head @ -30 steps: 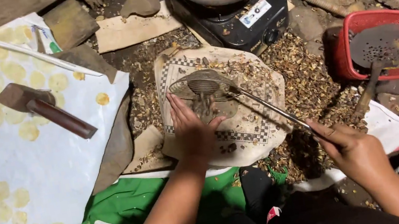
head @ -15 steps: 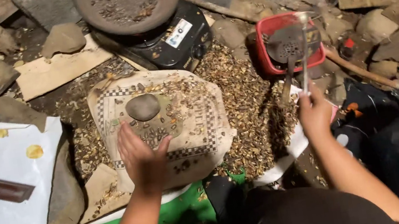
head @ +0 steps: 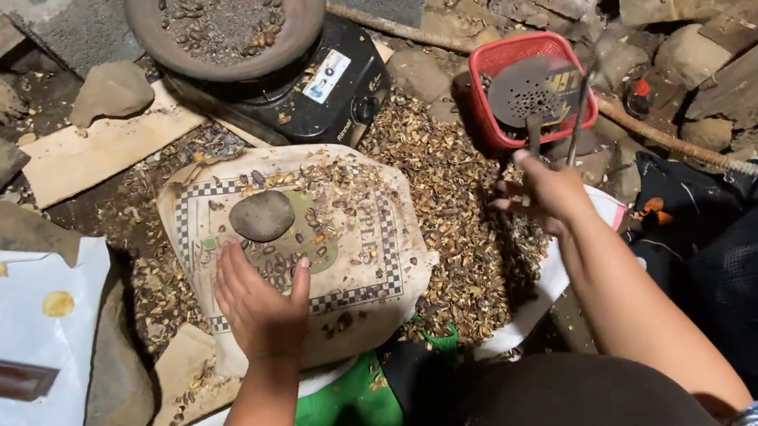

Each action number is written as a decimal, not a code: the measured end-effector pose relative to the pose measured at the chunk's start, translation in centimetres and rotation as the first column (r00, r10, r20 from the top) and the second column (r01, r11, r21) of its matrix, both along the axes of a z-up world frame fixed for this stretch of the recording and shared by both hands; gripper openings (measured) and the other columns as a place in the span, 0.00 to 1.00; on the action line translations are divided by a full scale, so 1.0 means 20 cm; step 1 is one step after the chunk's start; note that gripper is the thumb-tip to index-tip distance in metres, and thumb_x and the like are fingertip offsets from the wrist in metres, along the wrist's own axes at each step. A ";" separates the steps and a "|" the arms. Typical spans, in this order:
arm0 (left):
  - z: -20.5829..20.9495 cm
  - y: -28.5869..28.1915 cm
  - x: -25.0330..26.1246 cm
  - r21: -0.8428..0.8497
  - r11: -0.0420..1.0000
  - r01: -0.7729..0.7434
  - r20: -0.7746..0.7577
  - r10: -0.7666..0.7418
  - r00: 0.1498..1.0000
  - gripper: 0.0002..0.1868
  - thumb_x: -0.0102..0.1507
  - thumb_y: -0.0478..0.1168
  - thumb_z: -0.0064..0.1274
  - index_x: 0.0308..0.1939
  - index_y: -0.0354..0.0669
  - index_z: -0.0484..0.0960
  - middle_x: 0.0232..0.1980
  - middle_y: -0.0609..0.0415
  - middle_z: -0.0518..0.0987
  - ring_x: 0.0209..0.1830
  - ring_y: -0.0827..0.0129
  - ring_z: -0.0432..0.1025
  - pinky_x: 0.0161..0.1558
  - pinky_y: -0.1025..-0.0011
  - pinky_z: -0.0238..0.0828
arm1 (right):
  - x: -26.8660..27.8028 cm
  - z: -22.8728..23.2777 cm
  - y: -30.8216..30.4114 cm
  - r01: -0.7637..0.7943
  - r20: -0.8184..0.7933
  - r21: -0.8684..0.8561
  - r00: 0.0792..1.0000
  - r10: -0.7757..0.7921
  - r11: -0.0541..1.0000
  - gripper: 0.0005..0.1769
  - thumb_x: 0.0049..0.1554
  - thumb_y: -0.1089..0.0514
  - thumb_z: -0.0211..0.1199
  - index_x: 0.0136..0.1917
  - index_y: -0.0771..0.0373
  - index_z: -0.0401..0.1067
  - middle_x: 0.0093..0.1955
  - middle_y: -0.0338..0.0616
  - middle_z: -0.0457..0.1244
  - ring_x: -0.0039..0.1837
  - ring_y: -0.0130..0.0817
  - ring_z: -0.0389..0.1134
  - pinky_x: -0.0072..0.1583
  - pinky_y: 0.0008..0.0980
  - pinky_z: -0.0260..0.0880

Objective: The person crushes seeds on a flat stone using a smaller stone, then uses a hammer to flatten the crushed seeds on a white cloth. The person repeats this process, transferring seeds between the stone and the cloth.

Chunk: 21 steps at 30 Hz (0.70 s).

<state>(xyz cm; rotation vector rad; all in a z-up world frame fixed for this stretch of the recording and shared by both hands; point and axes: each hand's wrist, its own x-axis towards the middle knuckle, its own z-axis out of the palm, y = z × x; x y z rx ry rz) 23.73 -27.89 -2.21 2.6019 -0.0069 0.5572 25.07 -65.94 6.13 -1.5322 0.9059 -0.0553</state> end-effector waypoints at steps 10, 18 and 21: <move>-0.13 0.00 0.03 0.038 0.989 -0.142 0.171 0.134 0.976 0.45 0.59 0.67 0.56 0.68 0.38 0.71 0.67 0.42 0.73 0.69 0.50 0.69 0.71 0.52 0.58 | -0.09 -0.15 -0.18 -0.498 -0.459 -0.791 0.867 0.193 0.356 0.44 0.53 0.69 0.65 0.78 0.79 0.50 0.55 0.80 0.64 0.60 0.74 0.69 0.62 0.66 0.69; 0.07 0.00 -0.01 -0.020 1.000 -0.007 0.115 0.009 0.993 0.42 0.59 0.54 0.59 0.66 0.24 0.68 0.67 0.33 0.73 0.69 0.44 0.67 0.74 0.53 0.55 | 0.44 0.76 0.25 -0.273 -0.167 -0.957 0.796 0.581 0.099 0.23 0.56 0.71 0.60 0.65 0.71 0.74 0.54 0.63 0.70 0.46 0.53 0.73 0.50 0.47 0.76; 0.09 0.00 -0.04 -0.047 0.999 0.012 0.064 -0.009 0.998 0.40 0.60 0.53 0.59 0.67 0.27 0.67 0.68 0.34 0.71 0.71 0.45 0.65 0.74 0.50 0.53 | 0.81 0.64 0.42 -0.374 -0.293 -0.926 0.802 0.520 0.055 0.32 0.59 0.66 0.56 0.76 0.48 0.68 0.53 0.60 0.69 0.45 0.57 0.71 0.50 0.54 0.71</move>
